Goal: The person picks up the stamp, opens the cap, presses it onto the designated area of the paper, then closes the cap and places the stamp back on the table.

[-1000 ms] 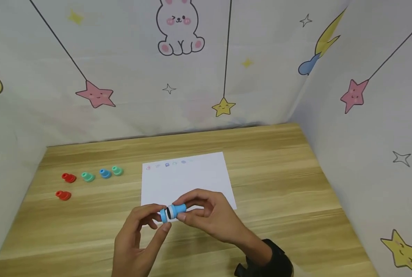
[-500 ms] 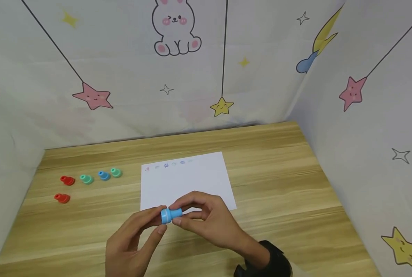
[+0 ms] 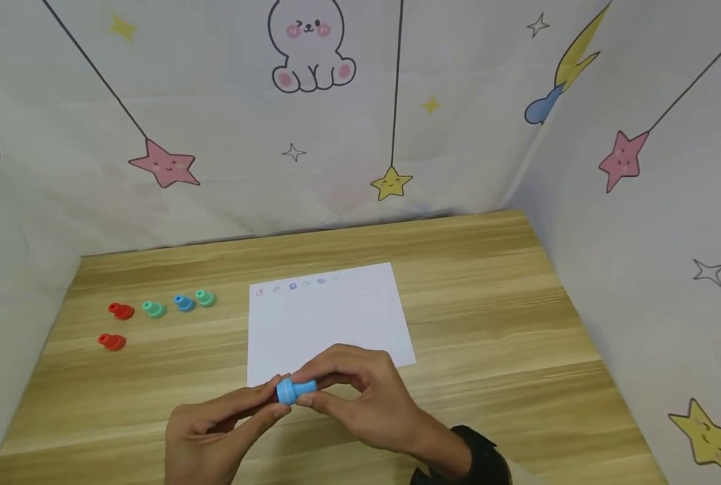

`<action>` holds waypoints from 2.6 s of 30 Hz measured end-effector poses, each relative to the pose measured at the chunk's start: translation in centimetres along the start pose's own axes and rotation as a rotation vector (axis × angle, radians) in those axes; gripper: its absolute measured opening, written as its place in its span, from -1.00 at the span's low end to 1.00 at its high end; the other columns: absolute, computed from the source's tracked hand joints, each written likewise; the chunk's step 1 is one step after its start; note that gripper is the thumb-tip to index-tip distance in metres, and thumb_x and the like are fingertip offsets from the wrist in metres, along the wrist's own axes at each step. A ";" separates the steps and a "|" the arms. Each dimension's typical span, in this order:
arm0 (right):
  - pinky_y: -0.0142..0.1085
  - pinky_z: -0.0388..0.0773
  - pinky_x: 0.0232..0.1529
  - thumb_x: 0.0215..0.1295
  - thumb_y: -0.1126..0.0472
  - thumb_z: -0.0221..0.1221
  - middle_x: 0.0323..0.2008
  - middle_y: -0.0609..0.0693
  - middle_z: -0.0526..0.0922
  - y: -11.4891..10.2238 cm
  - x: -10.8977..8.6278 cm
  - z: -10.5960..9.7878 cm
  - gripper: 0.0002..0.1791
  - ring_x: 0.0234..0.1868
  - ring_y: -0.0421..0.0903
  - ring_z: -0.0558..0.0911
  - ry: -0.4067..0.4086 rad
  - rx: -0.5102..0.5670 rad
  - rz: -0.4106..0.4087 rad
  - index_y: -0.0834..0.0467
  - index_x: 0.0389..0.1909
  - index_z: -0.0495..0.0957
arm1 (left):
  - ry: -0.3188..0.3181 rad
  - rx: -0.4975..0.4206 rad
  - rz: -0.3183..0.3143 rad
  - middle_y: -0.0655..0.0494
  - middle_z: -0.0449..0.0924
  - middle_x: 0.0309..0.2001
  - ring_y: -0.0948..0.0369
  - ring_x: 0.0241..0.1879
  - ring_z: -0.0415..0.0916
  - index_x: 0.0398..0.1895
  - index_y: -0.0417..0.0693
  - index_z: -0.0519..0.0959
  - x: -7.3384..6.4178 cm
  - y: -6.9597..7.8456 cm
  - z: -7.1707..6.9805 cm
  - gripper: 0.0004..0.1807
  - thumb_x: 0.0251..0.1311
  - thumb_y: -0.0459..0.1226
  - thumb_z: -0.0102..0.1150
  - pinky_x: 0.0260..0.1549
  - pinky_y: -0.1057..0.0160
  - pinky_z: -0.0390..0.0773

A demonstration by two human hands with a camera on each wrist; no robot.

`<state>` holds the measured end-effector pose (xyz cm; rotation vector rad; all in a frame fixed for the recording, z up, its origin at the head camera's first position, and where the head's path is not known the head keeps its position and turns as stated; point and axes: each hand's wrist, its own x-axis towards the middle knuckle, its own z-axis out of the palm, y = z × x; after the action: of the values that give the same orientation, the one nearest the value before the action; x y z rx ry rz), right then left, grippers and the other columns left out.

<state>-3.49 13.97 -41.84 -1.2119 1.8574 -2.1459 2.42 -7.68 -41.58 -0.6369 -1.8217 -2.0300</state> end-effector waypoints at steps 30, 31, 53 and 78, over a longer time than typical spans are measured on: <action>-0.37 0.73 -0.13 0.28 0.42 0.39 -0.01 0.13 0.83 2.1 0.0 1.9 -0.43 -0.07 -0.09 0.81 0.045 -0.434 -0.184 0.35 0.31 0.51 | 0.072 0.502 0.051 0.00 0.74 -0.24 0.20 -0.28 0.75 -0.03 -0.20 0.74 -0.9 -1.0 0.4 -0.58 -0.01 -0.55 0.59 -0.31 0.40 0.75; -0.39 0.72 -0.13 0.29 0.41 0.39 -0.01 0.12 0.83 2.1 0.0 2.0 -0.43 -0.06 -0.09 0.81 0.046 -0.441 -0.185 0.35 0.31 0.51 | 0.077 0.508 0.051 0.00 0.74 -0.25 0.19 -0.29 0.74 -0.04 -0.20 0.74 -0.9 -1.0 0.4 -0.60 0.01 -0.55 0.58 -0.31 0.40 0.75; -0.33 0.73 -0.17 0.16 0.60 0.35 0.04 0.17 0.77 2.3 -0.4 0.5 -0.34 0.05 -0.04 0.76 0.145 -0.428 -0.111 0.27 0.33 0.54 | 0.379 0.914 -0.420 -0.24 0.81 -0.21 0.78 -0.37 0.54 -0.08 -0.33 0.75 0.7 -5.0 -14.9 -0.77 0.23 -0.40 0.49 -0.40 0.66 0.58; -0.34 0.72 -0.11 0.38 0.54 0.25 0.02 0.00 0.79 2.3 -0.8 1.0 -0.47 0.04 -0.09 0.76 0.164 -0.435 0.017 0.15 0.32 0.58 | 0.415 1.159 -0.669 -0.40 0.77 -0.19 0.78 -0.52 0.32 -0.07 -0.45 0.73 1.0 -7.9 -23.0 -0.69 0.35 -0.28 0.36 -0.59 0.70 0.33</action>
<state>-3.36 12.98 -44.24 -1.0973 2.4894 -1.9436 -4.94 -29.50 -49.44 0.7248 -2.6050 -0.8593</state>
